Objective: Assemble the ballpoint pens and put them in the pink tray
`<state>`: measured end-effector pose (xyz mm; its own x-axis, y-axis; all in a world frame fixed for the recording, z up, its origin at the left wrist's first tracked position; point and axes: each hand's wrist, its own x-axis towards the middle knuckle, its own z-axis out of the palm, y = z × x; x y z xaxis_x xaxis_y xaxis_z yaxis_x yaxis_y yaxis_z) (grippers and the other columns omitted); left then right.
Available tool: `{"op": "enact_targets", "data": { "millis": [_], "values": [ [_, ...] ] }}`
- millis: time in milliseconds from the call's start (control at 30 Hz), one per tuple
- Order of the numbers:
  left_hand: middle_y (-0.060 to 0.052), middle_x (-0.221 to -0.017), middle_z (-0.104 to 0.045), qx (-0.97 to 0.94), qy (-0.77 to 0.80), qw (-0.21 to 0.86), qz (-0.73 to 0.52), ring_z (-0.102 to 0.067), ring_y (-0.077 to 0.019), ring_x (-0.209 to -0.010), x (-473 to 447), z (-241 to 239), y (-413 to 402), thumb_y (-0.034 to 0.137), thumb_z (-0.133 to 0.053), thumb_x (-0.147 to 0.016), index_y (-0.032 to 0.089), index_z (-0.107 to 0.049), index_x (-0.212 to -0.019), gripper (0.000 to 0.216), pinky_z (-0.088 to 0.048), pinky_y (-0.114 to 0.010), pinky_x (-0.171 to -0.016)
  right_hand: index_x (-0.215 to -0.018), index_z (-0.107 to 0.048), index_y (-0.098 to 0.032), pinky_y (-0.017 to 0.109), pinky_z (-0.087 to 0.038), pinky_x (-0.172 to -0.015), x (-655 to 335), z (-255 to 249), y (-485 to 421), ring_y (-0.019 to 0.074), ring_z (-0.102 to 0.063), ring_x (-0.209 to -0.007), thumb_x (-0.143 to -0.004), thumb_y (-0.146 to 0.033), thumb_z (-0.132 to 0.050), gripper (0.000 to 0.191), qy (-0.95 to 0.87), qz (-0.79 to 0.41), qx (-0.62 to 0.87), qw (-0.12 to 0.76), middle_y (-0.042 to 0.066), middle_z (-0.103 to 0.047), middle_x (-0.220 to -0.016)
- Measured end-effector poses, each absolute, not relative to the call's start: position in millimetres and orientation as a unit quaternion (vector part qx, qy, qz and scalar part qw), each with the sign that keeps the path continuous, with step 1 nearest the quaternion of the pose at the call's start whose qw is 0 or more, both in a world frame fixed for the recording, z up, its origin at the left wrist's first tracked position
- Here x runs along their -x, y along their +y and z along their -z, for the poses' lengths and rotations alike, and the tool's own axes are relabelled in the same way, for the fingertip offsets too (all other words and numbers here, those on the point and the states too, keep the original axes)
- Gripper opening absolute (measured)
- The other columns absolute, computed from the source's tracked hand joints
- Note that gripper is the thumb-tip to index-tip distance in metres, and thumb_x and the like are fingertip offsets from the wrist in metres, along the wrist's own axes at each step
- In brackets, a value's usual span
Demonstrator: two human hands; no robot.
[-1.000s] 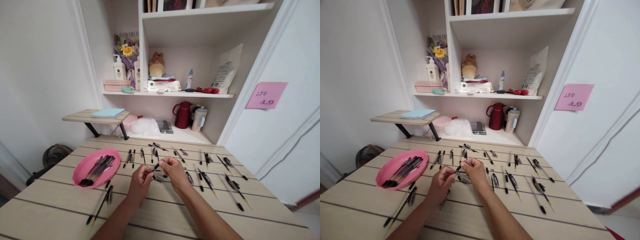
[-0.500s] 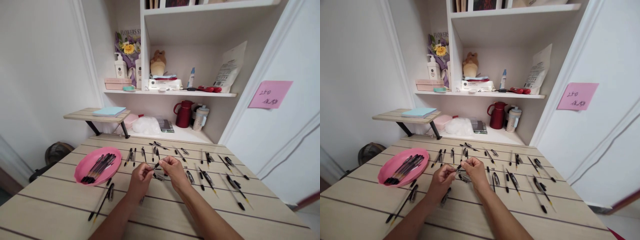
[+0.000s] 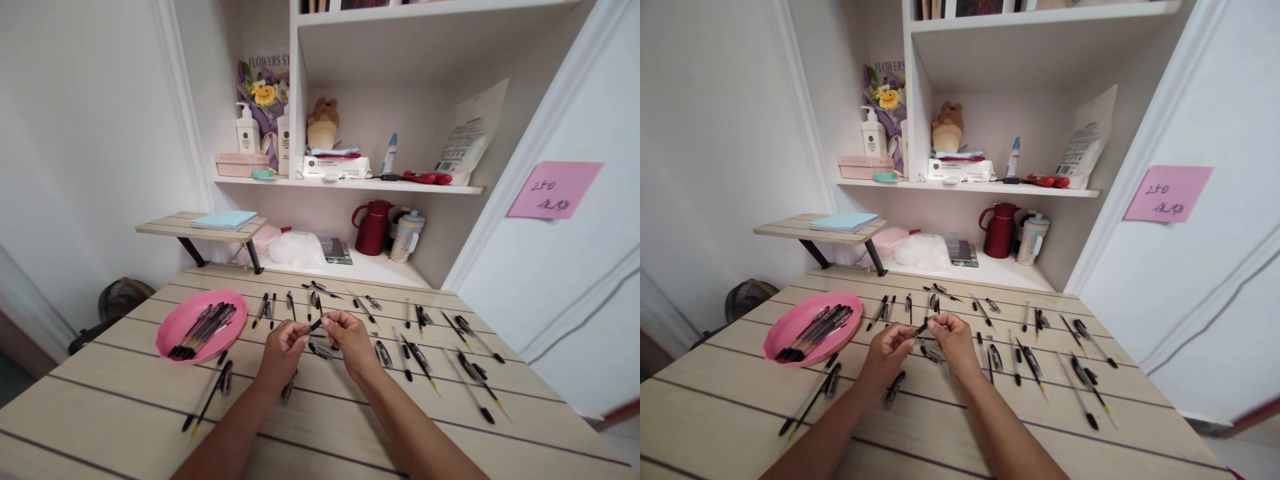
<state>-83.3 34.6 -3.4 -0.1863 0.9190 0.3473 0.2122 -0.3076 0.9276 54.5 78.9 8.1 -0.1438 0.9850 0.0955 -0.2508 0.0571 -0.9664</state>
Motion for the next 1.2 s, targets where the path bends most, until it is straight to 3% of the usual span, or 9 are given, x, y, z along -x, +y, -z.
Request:
{"op": "enact_targets", "data": {
  "millis": [200,333,467,567,667,800,967,1200],
  "values": [
    [0.000,-0.065,-0.060,-0.494,0.520,0.305,-0.626,-0.053,-0.0117,-0.057,88.8,1.1,37.8,0.023,-0.062,-0.062,0.015,-0.063,-0.077,0.018,-0.042,-0.021,-0.055,-0.075,-0.055,-0.017,0.020,-0.029,-0.039,-50.6,-3.4,75.2,0.0062,-0.038,-0.040,-0.065,-0.039,-0.061,0.025,-0.540,-0.563,0.395,0.484,-0.005,-0.049,-0.057],
    [0.002,-0.061,-0.059,-0.439,0.524,0.302,-0.665,-0.051,-0.0094,-0.051,93.6,2.0,41.9,0.025,-0.061,-0.062,0.015,-0.061,-0.081,0.022,-0.040,-0.020,-0.051,-0.070,-0.061,-0.018,0.024,-0.038,-0.054,-44.8,8.9,62.8,0.0120,-0.051,-0.056,-0.068,-0.024,-0.056,0.008,-0.749,-0.425,0.382,0.335,0.000,-0.058,-0.065],
    [0.002,-0.064,-0.059,-0.445,0.532,0.289,-0.660,-0.051,-0.0087,-0.050,95.4,3.7,43.6,0.025,-0.060,-0.063,0.015,-0.061,-0.081,0.020,-0.041,-0.020,-0.051,-0.092,-0.064,-0.023,0.026,-0.038,-0.069,-38.1,11.6,42.9,0.0166,-0.055,-0.080,-0.063,-0.015,-0.059,0.030,-0.900,-0.260,0.308,0.164,0.005,-0.058,-0.104],
    [0.001,-0.068,-0.060,-0.456,0.529,0.294,-0.652,-0.051,-0.0085,-0.051,95.2,4.1,43.0,0.026,-0.061,-0.065,0.015,-0.060,-0.082,0.020,-0.041,-0.020,-0.051,-0.088,-0.065,-0.021,0.026,-0.036,-0.066,-35.7,9.0,37.7,0.0177,-0.056,-0.078,-0.068,-0.023,-0.058,0.021,-0.922,-0.200,0.315,0.101,0.007,-0.059,-0.099],
    [0.001,-0.068,-0.059,-0.458,0.517,0.314,-0.652,-0.051,-0.0082,-0.052,95.0,3.0,41.4,0.026,-0.060,-0.066,0.015,-0.059,-0.083,0.020,-0.042,-0.019,-0.051,-0.083,-0.063,-0.019,0.026,-0.035,-0.060,-40.9,4.3,46.7,0.0171,-0.055,-0.070,-0.071,-0.024,-0.055,0.015,-0.899,-0.214,0.353,0.143,0.005,-0.063,-0.081],
    [0.003,-0.063,-0.056,-0.459,0.499,0.345,-0.649,-0.050,-0.0079,-0.051,94.2,0.2,38.8,0.027,-0.060,-0.066,0.016,-0.059,-0.082,0.020,-0.040,-0.018,-0.048,-0.077,-0.061,-0.019,0.024,-0.034,-0.055,-59.4,-8.6,69.8,0.0140,-0.051,-0.060,-0.070,-0.026,-0.055,0.011,-0.799,-0.335,0.390,0.312,0.001,-0.060,-0.066],
    [0.003,-0.059,-0.055,-0.479,0.505,0.358,-0.622,-0.048,-0.0077,-0.048,89.5,-2.5,35.0,0.027,-0.059,-0.066,0.015,-0.061,-0.082,0.020,-0.038,-0.018,-0.047,-0.088,-0.060,-0.017,0.023,-0.031,-0.048,-80.9,-24.2,89.8,0.0099,-0.042,-0.047,-0.066,-0.030,-0.061,0.026,-0.617,-0.500,0.384,0.471,-0.004,-0.051,-0.052],
    [0.000,-0.064,-0.059,-0.536,0.526,0.311,-0.582,-0.051,-0.0098,-0.051,84.8,-1.7,32.1,0.026,-0.057,-0.066,0.014,-0.062,-0.080,0.019,-0.042,-0.020,-0.050,-0.093,-0.059,-0.017,0.023,-0.034,-0.050,-93.3,-30.7,94.9,0.0105,-0.046,-0.052,-0.069,-0.028,-0.057,0.026,-0.608,-0.479,0.360,0.520,-0.002,-0.056,-0.060]
  ]
}}
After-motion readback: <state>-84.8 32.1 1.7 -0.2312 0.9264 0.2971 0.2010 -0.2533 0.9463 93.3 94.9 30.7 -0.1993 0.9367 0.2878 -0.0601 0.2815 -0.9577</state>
